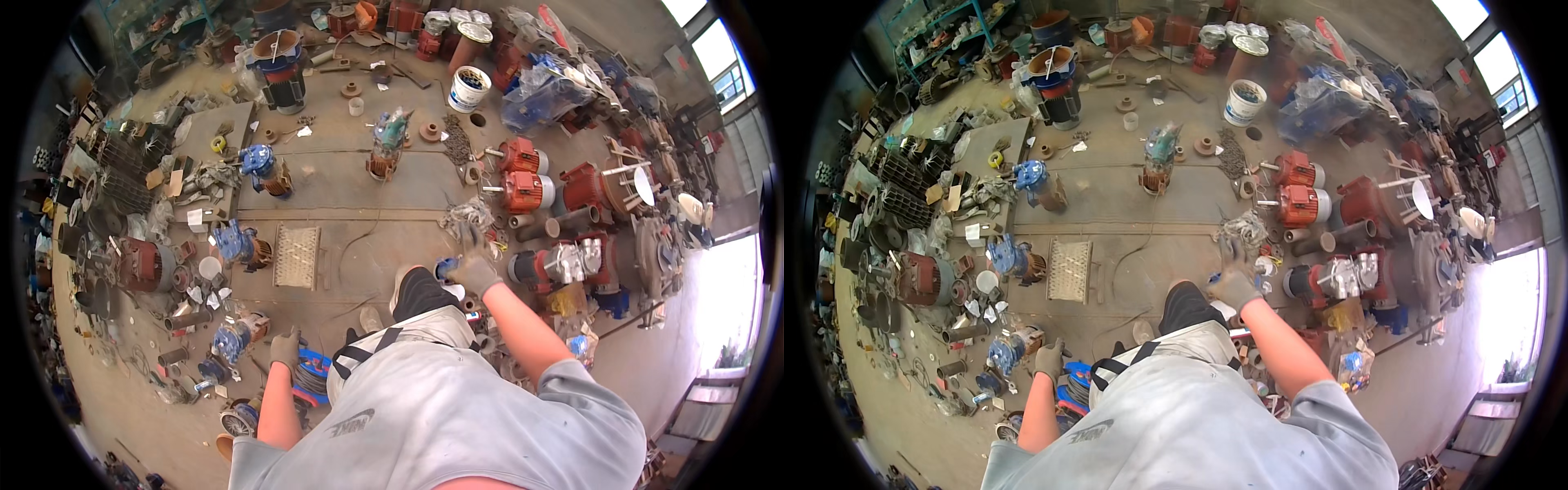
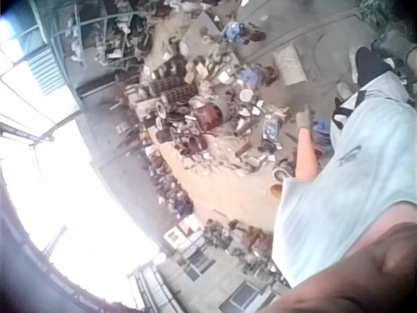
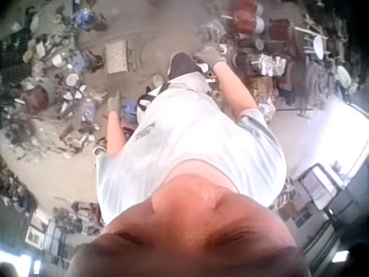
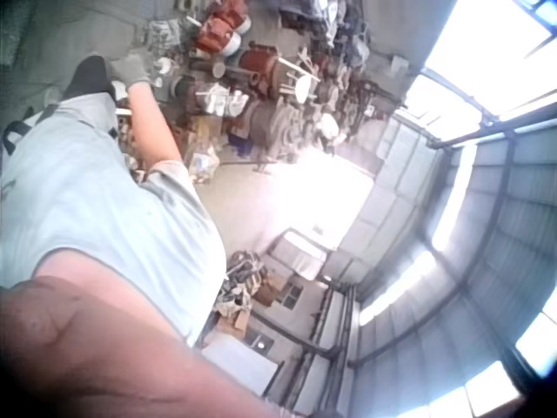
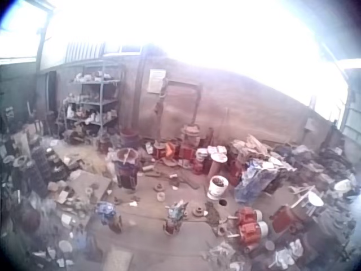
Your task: The person uses a handheld angle grinder to grind the surface of several blue-painted metal motor housings in a workshop. They move from one part to another, repositioning the parts on the floor and adjusting their stance to access different areas for grinding.
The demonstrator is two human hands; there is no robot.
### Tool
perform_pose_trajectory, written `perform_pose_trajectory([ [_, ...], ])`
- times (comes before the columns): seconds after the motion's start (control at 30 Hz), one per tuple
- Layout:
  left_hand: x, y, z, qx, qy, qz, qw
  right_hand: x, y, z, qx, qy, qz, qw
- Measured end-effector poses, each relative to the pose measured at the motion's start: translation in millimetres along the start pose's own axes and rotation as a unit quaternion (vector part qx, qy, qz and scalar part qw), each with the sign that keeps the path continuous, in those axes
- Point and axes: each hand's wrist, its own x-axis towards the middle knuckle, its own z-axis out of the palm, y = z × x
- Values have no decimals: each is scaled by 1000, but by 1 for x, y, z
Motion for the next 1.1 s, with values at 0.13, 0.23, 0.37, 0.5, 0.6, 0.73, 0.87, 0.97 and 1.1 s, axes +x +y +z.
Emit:
perform_pose_trajectory([
  [0.13,-14,112,-5,-88,26,10,996,207,-73,-19,-56,-83,-30,994],
  [0.23,12,166,26,-133,66,1,989,381,-72,8,-87,-110,-63,988],
  [0.37,40,208,56,-98,151,-14,984,594,-69,63,-103,-142,-74,982],
  [0.5,31,326,87,-251,224,-68,939,740,-60,109,-278,-232,-44,931],
  [0.6,35,442,105,-350,179,-135,910,792,16,199,-273,-324,-11,906],
  [0.73,60,544,107,-479,144,-166,850,813,50,221,-170,-395,119,895],
  [0.87,94,647,107,-451,65,-135,880,841,70,164,-123,-485,23,866],
  [0.97,145,713,118,-385,38,-48,921,843,86,97,69,-534,75,840],
  [1.1,227,786,141,-584,-10,-40,811,768,114,12,527,-433,197,704],
])
